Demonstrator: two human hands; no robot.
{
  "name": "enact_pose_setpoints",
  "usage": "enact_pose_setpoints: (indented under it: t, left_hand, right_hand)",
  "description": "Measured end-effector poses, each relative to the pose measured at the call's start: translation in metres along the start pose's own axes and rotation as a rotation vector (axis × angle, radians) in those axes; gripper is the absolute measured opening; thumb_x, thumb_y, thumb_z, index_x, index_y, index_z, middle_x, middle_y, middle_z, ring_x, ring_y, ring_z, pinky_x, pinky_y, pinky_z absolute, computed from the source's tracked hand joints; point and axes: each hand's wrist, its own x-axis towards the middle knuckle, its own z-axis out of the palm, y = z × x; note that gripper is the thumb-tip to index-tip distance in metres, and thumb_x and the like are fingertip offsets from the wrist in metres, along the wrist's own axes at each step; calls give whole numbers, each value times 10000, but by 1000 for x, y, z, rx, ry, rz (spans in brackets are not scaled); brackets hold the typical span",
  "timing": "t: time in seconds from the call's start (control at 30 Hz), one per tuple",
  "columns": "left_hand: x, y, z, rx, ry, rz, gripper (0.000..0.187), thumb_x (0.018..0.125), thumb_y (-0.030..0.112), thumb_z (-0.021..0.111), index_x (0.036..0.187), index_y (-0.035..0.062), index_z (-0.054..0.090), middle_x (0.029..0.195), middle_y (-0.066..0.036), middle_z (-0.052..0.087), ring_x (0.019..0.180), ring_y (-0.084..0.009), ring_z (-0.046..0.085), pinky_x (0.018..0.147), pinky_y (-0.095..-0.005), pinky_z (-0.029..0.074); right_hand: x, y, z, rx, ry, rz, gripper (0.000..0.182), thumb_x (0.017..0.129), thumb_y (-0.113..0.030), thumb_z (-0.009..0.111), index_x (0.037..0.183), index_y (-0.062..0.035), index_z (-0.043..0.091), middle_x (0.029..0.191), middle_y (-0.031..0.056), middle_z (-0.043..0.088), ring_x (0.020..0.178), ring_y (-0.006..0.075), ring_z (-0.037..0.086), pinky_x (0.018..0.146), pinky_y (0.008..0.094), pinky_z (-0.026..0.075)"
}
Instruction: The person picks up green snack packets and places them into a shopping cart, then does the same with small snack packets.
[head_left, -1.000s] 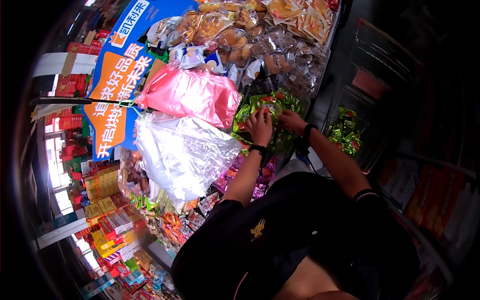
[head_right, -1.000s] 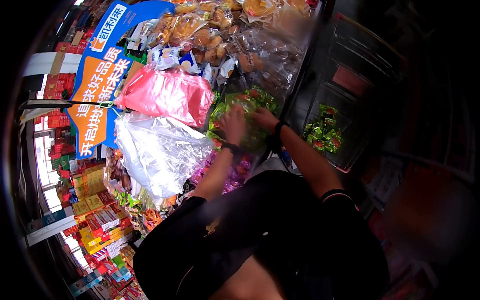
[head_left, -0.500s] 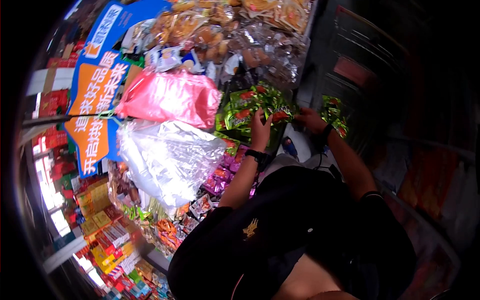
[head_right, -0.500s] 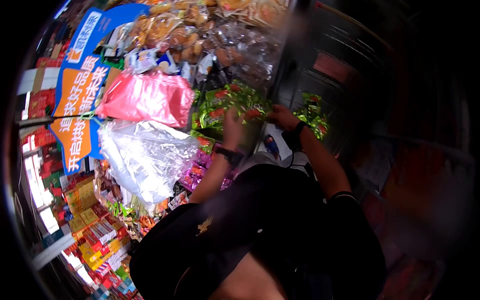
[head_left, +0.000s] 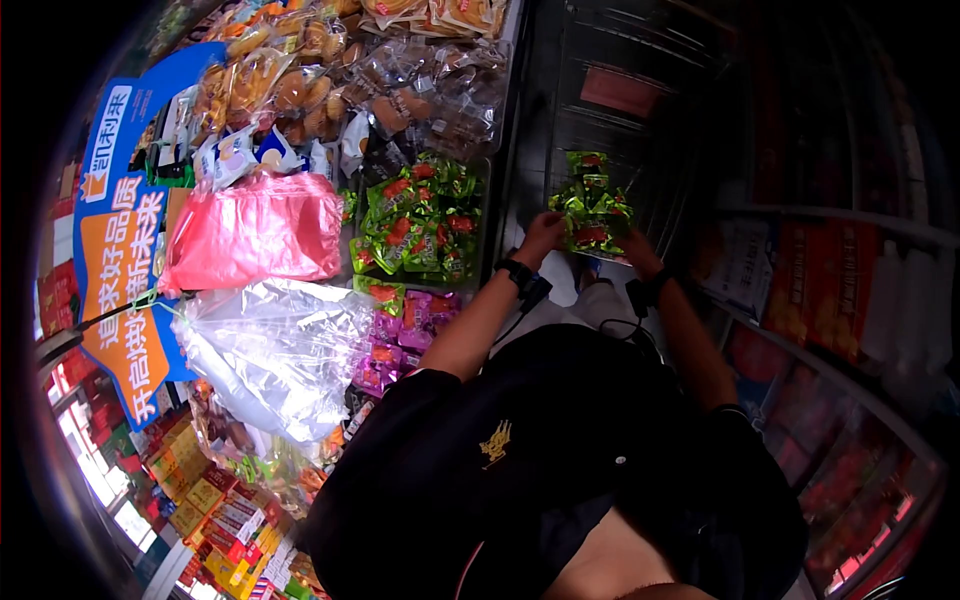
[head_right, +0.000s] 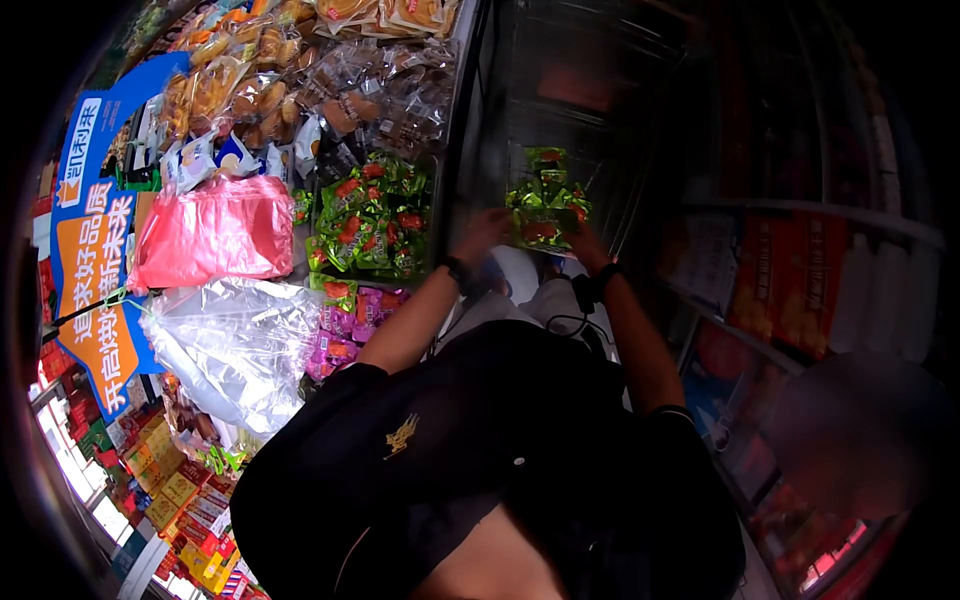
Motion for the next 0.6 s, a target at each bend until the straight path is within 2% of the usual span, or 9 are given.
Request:
enact_pose_setpoints:
  t: [0.07,0.13,0.2,0.27,0.33,0.37,0.47,0.53,0.6]
  left_hand:
    - [11,-13,3,-12,-59,27,458,903,266,572,1284,50,440,1181,-103,531,941,-198,594,753,-334,526]
    - [21,-30,-6,-8,-122,69,456,906,263,559,1291,52,436,1195,-105,531,924,-201,607,740,-330,529]
    - [21,-60,-21,300,-9,274,426,902,255,563,1260,43,471,1146,-100,563,896,-193,618,711,-310,525]
    - [7,-80,-31,410,102,375,383,899,243,566,1216,34,511,1053,-77,606,868,-187,629,711,-320,504]
    - [4,-113,-54,433,166,425,350,896,233,569,1181,31,542,985,-62,632,857,-181,634,710,-326,487]
    - [-8,-109,-55,439,231,371,338,893,227,571,1169,33,549,984,-67,632,847,-177,632,694,-311,483]
    - [-37,-110,-64,405,394,278,306,885,213,575,1138,40,565,981,-79,631,819,-161,625,651,-266,475]
    - [-75,-87,-48,44,430,74,333,889,229,564,1166,45,542,1002,-68,630,832,-157,615,674,-278,475]
    - [-87,-85,-33,-96,557,65,331,892,229,558,1164,42,542,986,-68,634,836,-164,619,663,-278,476]
  right_hand:
    - [39,51,-21,-106,20,-125,335,875,-136,545,1204,-70,549,1002,65,606,853,184,588,713,392,509]
    - [67,80,-46,-554,-4,-232,298,893,-164,540,1172,-60,556,959,52,609,832,180,585,699,365,493]
    - [99,96,-68,-1001,-33,-367,271,911,-191,534,1140,-49,562,915,40,612,811,177,582,686,339,476]
    - [119,101,-66,-1427,-43,-517,258,929,-219,528,1109,-39,569,871,27,615,791,173,579,672,313,459]
    - [73,40,-50,-451,-138,-173,251,933,-233,528,1086,-39,570,874,33,625,779,165,586,666,317,465]
    - [59,8,-46,31,-176,2,249,935,-240,528,1075,-39,571,876,36,630,774,161,589,663,319,467]
    - [60,-9,-49,73,-223,-21,246,945,-270,517,1033,-46,570,900,77,633,661,139,552,554,324,445]
    - [49,-19,-49,83,-212,-13,251,953,-276,493,1015,-45,569,893,93,621,626,146,533,531,327,433]
    - [80,3,-60,175,-311,-35,263,966,-278,450,1003,-46,568,895,106,609,622,165,524,547,334,435]
